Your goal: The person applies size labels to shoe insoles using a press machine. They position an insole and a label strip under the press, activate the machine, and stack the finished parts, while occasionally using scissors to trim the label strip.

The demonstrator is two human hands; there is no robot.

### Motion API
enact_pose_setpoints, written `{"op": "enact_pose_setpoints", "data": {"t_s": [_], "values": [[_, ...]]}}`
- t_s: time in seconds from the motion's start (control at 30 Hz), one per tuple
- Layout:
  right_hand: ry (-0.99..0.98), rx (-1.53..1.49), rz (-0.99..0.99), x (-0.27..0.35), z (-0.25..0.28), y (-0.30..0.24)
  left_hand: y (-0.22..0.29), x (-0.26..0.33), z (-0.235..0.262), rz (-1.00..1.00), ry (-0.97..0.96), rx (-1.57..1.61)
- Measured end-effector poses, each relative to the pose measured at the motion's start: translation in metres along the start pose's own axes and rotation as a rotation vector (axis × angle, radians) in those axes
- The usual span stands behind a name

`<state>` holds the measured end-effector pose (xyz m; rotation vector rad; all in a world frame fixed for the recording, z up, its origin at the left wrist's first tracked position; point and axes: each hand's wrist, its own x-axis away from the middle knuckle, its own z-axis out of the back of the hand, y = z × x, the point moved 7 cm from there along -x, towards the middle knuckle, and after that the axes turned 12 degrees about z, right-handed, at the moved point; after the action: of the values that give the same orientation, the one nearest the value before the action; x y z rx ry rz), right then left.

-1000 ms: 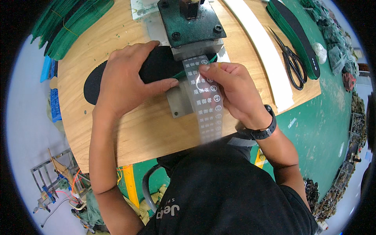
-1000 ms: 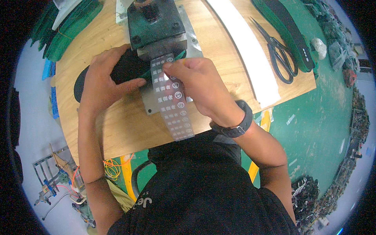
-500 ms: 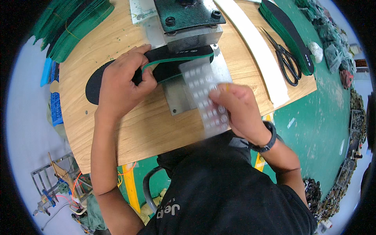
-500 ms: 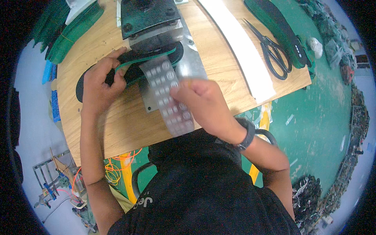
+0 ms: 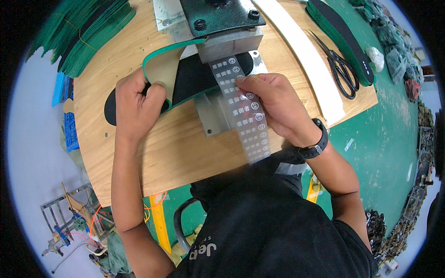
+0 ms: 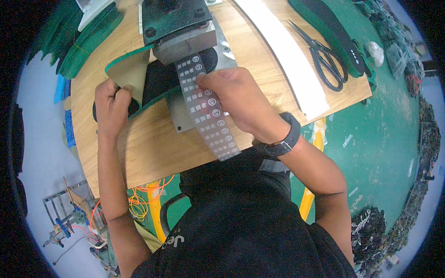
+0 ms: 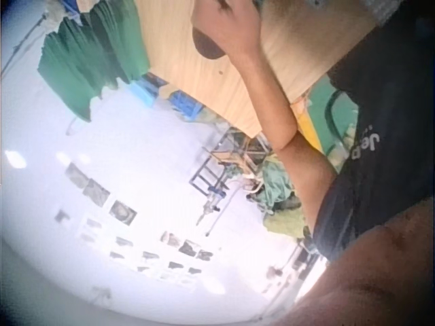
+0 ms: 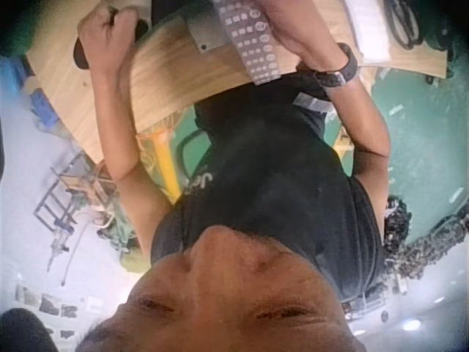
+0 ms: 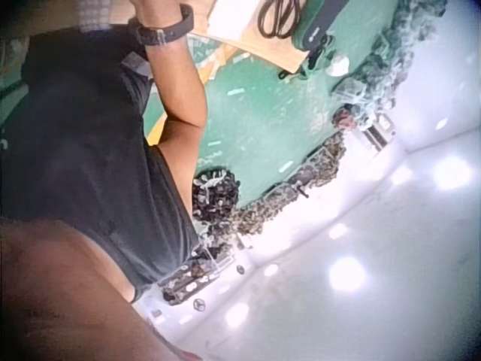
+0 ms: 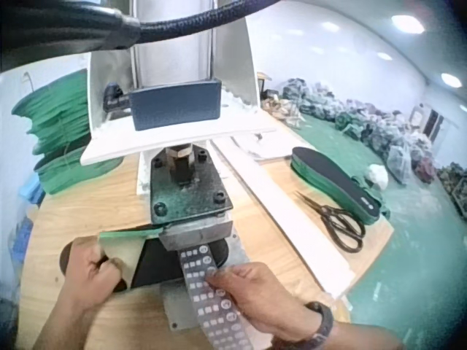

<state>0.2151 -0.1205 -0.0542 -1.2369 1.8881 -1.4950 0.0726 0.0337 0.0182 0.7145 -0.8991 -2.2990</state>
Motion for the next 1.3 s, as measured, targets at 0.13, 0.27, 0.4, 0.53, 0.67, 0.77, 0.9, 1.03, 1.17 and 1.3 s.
{"op": "enact_pose_setpoints", "data": {"t_s": [0.13, 0.27, 0.4, 0.53, 0.67, 0.77, 0.9, 1.03, 1.17, 1.3], "values": [[-0.001, 0.030, 0.007, -0.002, 0.001, 0.001, -0.003, 0.000, -0.001, -0.003, -0.020, -0.014], [-0.006, 0.019, -0.009, -0.002, -0.002, 0.001, -0.003, 0.000, -0.002, 0.000, -0.038, -0.018], [0.003, 0.021, -0.019, -0.001, -0.004, 0.000, 0.003, 0.002, -0.006, -0.012, -0.033, 0.014], [0.003, 0.072, 0.025, -0.002, -0.002, 0.000, 0.002, 0.002, -0.008, -0.004, -0.037, -0.071], [0.019, 0.049, 0.017, 0.000, -0.004, 0.000, 0.010, 0.002, -0.015, 0.024, -0.064, -0.083], [-0.038, 0.036, 0.005, -0.001, -0.003, 0.003, 0.013, 0.004, -0.016, -0.052, 0.028, -0.230], [-0.025, 0.009, 0.070, 0.014, 0.001, -0.001, 0.010, 0.004, -0.019, -0.081, -0.039, -0.250], [0.004, -0.074, -0.016, 0.057, 0.001, -0.008, 0.004, -0.001, -0.011, 0.080, -0.086, -0.016], [0.002, -0.052, -0.037, 0.052, 0.006, 0.002, -0.024, 0.000, 0.005, 0.327, 0.081, 0.218], [-0.010, -0.004, -0.009, 0.006, 0.004, 0.001, -0.037, 0.000, 0.013, 0.333, 0.115, 0.329]]}}
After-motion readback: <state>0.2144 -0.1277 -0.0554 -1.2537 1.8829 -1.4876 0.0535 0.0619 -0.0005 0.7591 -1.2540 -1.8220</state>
